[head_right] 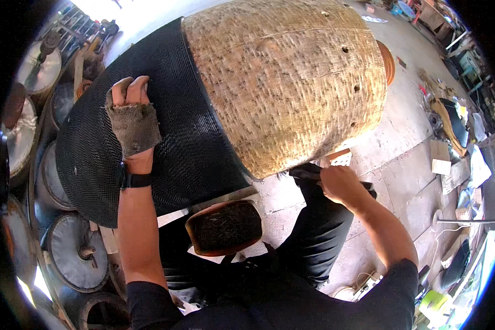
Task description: The person hammers small nails along the seam where a black textured material meets the wooden body of a large drum while sitting on the floor.
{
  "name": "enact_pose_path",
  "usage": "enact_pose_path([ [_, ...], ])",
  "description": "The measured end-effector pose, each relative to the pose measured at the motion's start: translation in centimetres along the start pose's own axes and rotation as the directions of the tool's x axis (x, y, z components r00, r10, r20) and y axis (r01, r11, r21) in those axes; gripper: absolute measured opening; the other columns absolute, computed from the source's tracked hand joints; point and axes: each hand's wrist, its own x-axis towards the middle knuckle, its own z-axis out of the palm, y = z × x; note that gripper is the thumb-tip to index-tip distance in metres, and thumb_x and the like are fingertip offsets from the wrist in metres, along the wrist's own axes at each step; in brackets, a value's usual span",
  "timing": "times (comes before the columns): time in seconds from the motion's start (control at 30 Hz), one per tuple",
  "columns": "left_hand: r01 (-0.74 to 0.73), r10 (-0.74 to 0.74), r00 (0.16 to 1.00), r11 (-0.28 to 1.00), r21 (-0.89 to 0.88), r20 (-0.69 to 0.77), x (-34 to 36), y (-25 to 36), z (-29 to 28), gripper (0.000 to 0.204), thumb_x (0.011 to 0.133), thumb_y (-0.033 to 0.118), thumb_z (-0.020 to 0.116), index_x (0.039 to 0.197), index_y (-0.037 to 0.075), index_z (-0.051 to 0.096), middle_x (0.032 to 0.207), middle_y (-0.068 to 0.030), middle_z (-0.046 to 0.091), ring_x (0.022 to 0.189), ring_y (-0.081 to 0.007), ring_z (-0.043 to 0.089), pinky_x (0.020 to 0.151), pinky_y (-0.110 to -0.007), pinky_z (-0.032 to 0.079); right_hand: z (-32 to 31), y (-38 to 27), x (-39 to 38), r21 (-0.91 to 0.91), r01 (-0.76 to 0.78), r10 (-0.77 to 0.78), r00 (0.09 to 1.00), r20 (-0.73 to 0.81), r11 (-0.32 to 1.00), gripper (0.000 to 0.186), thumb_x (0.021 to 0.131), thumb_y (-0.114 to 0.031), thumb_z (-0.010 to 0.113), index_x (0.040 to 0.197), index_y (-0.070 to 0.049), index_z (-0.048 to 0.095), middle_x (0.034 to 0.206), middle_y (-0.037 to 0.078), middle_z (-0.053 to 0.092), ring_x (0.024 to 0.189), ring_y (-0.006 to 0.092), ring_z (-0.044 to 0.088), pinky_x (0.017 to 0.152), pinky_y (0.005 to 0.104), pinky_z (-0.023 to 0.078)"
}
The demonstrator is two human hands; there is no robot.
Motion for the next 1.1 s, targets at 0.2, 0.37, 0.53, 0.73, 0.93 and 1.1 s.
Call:
enact_pose_path([
  [0.2, -0.004, 0.004, 1.0, 1.0, 0.0, -0.027, 0.1, -0.2, 0.6, 0.034, 0.077, 0.003, 0.071, 0.109, 0.013, 0.07, 0.109, -0.0082, 0.062, 0.099, -0.0276, 0.062, 0.087, -0.042, 0.052, 7.2, -5.4, 5.4, 0.122, 0.245, -0.246, 0.969, -0.011, 0.962, 0.026, 0.094, -0.027, 0.06, 0.087, -0.006, 0.073, 0.086, 0.015, 0.073, 0.081, 0.0335, 0.073, 0.071, 0.0466, 0.057],
  [0.37, 0.013, -0.014, 1.0, 0.999, -0.035, -0.004, 0.1, -0.3, 0.4, 0.04, 0.072, 0.003, 0.072, 0.11, 0.014, 0.069, 0.11, -0.0077, 0.06, 0.1, -0.0279, 0.06, 0.086, -0.045, 0.05, 8.2, -5.9, 5.4, 0.045, 0.171, -0.174, 0.983, 0.057, 0.984, 0.025, 0.095, -0.027, 0.059, 0.089, -0.007, 0.073, 0.085, 0.015, 0.073, 0.082, 0.0325, 0.073, 0.068, 0.0453, 0.058],
  [0.53, -0.04, 0.039, 0.998, 0.999, -0.028, -0.049, -0.3, -0.3, 0.3, 0.038, 0.073, 0.007, 0.067, 0.111, 0.011, 0.064, 0.111, -0.0085, 0.057, 0.104, -0.0285, 0.056, 0.089, -0.045, 0.046, 7.0, -7.3, 3.9, -0.062, 0.223, -0.227, 0.972, -0.065, 0.973, 0.016, 0.085, -0.016, 0.061, 0.079, -0.009, 0.074, 0.077, 0.012, 0.073, 0.074, 0.0288, 0.073, 0.063, 0.043, 0.058],
  [0.73, -0.044, 0.041, 0.995, 0.998, -0.034, -0.087, 0.3, 0.3, -0.9, 0.031, 0.076, 0.005, 0.065, 0.106, 0.011, 0.064, 0.106, -0.0086, 0.057, 0.102, -0.0282, 0.056, 0.092, -0.045, 0.045, 3.7, -8.8, -2.0, -0.039, 0.14, -0.145, 0.977, -0.159, 0.989, 0.02, 0.087, -0.018, 0.063, 0.073, -0.006, 0.072, 0.073, 0.016, 0.071, 0.072, 0.0309, 0.073, 0.062, 0.0436, 0.058],
  [0.93, -0.493, 0.475, 0.868, 0.859, -0.139, -0.143, -0.1, 3.4, -6.5, 0.027, 0.072, 0.008, 0.069, 0.099, 0.004, 0.065, 0.103, -0.0127, 0.062, 0.102, -0.0318, 0.062, 0.09, -0.046, 0.054, -1.4, -10.2, -10.4, 0.044, -0.155, 0.16, 0.975, -0.151, 0.987, 0.025, 0.092, -0.028, 0.065, 0.094, -0.003, 0.066, 0.077, 0.019, 0.07, 0.076, 0.0367, 0.071, 0.068, 0.0473, 0.057],
  [1.1, -0.714, 0.76, 0.638, 0.526, -0.461, -0.122, -4.1, 8.1, -13.7, 0.03, 0.083, 0.013, 0.062, 0.109, 0.0, 0.058, 0.106, -0.013, 0.062, 0.096, -0.0307, 0.065, 0.086, -0.036, 0.057, -1.3, -11.3, -14.9, 0.173, -0.324, 0.34, 0.938, -0.072, 0.93, 0.038, 0.092, -0.029, 0.067, 0.12, -0.009, 0.052, 0.081, 0.023, 0.069, 0.082, 0.0436, 0.069, 0.073, 0.0525, 0.054],
])
